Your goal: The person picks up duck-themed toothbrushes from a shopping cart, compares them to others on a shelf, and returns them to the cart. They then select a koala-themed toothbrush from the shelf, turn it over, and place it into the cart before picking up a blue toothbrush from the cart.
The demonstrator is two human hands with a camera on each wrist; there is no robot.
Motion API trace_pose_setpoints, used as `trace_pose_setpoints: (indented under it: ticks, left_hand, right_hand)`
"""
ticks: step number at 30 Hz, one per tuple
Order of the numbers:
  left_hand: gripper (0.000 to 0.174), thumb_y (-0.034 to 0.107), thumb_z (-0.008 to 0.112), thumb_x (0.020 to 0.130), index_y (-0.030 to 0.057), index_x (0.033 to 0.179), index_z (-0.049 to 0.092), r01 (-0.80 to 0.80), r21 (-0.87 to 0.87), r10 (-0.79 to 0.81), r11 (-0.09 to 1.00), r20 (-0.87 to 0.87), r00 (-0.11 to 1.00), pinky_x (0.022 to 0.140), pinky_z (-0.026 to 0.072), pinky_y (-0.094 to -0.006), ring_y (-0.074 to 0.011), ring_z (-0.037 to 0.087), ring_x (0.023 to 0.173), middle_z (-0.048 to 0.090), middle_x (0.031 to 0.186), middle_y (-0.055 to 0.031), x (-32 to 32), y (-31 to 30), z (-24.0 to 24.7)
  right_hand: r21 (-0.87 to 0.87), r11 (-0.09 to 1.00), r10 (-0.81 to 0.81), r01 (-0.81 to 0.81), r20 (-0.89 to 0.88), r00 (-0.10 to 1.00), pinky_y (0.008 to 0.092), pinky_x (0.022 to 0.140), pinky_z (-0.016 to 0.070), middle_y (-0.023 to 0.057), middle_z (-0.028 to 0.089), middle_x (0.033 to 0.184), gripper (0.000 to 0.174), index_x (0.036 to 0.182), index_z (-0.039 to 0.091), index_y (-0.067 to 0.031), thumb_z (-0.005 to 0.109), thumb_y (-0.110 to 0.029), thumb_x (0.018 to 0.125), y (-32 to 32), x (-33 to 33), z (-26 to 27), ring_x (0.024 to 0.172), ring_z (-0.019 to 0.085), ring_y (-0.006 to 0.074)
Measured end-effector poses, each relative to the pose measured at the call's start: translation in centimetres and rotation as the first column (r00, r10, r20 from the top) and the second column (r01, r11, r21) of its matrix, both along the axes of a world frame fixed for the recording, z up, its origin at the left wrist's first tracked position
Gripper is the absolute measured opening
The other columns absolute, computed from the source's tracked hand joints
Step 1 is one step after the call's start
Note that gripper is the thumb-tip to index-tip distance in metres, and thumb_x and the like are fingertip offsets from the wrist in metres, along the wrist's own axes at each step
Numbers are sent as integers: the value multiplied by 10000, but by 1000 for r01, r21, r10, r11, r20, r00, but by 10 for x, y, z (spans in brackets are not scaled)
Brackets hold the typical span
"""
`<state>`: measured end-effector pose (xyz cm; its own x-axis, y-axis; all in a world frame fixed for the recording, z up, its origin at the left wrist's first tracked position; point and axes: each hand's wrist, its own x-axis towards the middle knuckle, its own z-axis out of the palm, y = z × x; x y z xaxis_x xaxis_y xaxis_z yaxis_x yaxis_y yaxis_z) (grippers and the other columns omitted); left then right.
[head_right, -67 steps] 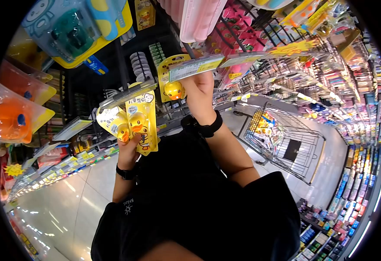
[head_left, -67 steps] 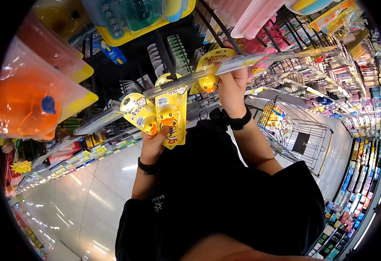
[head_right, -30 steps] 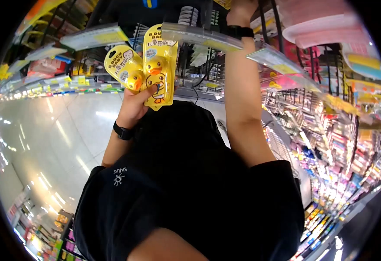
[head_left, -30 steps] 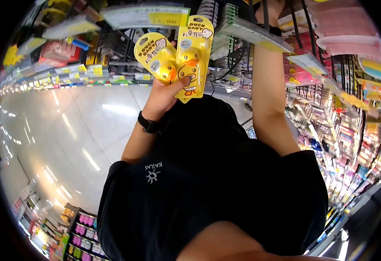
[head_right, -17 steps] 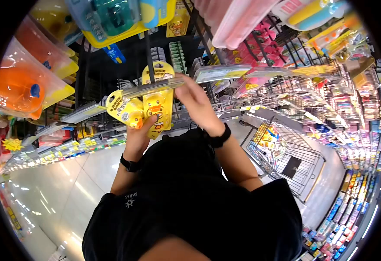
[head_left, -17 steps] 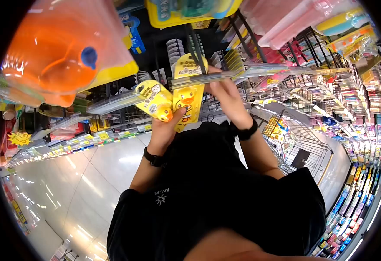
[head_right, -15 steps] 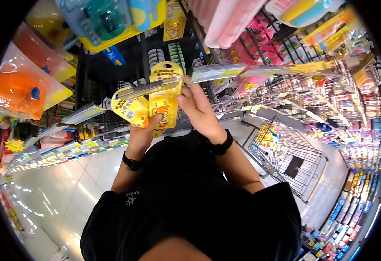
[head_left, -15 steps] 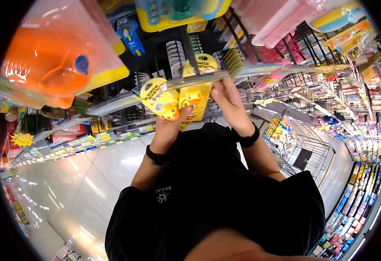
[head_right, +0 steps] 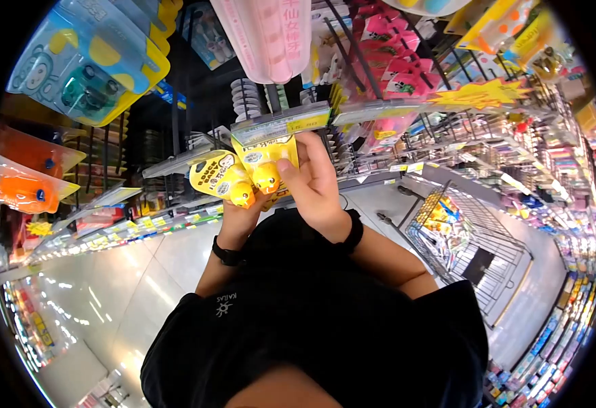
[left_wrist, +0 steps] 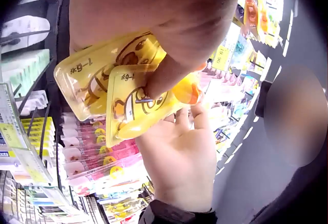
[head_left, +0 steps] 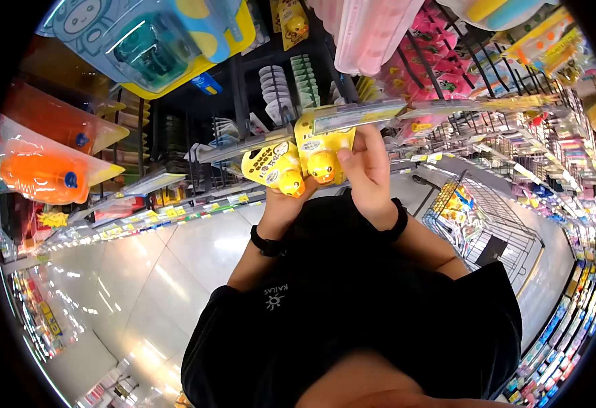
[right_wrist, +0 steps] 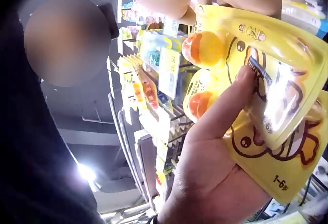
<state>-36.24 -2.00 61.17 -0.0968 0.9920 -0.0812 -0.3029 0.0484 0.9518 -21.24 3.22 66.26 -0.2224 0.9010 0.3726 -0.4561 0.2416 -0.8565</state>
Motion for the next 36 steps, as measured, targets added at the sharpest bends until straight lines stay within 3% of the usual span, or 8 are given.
trace_pose_setpoints:
  ticks: [5,15,20,26,30,32,33,36]
  left_hand:
    - [413,-25,747,852,40,1227,587,-93,78,96,993,-29,995,866,536,-300,-147,653,1014,671,1146,-54,8,-9,-3]
    - [361,19,726,895,20,1229,591,-217,48,216,975,34,976,868,531,-286,-123,639,1017,666,1141,-53,37,11,10]
    - [346,33,736,892,10,1212,606,-238,74,238,968,8,971,871,528,-281,-125,639,1017,674,1128,-51,30,32,8]
    - [382,-11,701,900,26,1255,567,-192,204,204,960,-37,978,946,505,-311,-150,621,1081,648,1189,-62,5,73,4]
    - [408,54,721,897,18,1271,563,-210,116,196,971,126,972,912,514,-308,-166,631,1051,642,1186,-60,-7,100,5]
    - [400,59,729,889,20,1255,572,-203,204,183,958,111,977,913,512,-311,-165,631,1037,646,1167,-64,-12,113,9]
    - [382,61,734,875,18,1223,580,-206,196,201,959,44,979,895,519,-315,-167,638,1014,653,1130,-64,-16,118,8]
    - [303,-8,660,905,25,1192,571,-192,249,200,949,-11,980,805,549,-302,-154,659,962,654,1091,-62,-28,121,3]
  right_hand:
    - [21,999,44,-42,-142,989,322,1064,379,131,533,1338,439,1411,353,24,500,15,998,-2,6,2,1255,498,185]
    - [-94,988,109,-120,-113,988,303,1077,368,101,518,1368,489,1482,322,11,489,-31,1024,30,12,5,1255,489,147]
    - [-69,997,14,-14,-1,1000,293,1060,381,79,509,1343,510,1488,318,8,518,-58,1024,47,3,6,1211,492,121]
    - [-79,981,-162,178,175,971,260,816,506,57,576,1025,602,1471,346,-40,652,-113,959,79,-18,4,952,597,101]
    - [147,963,-232,224,40,972,290,703,548,85,639,1020,550,1270,504,-27,807,-148,828,106,-46,5,834,645,137]
    - [264,954,-214,145,257,942,306,698,557,100,682,964,432,1140,601,-22,825,-149,794,127,-53,-5,785,669,167]
    - [324,911,-355,256,298,886,334,680,562,103,703,870,342,980,665,-16,849,-184,747,135,-65,1,730,683,199]
    - [338,879,-453,335,374,809,310,737,551,108,660,1033,564,1218,543,2,845,-112,755,127,-69,16,870,651,173]
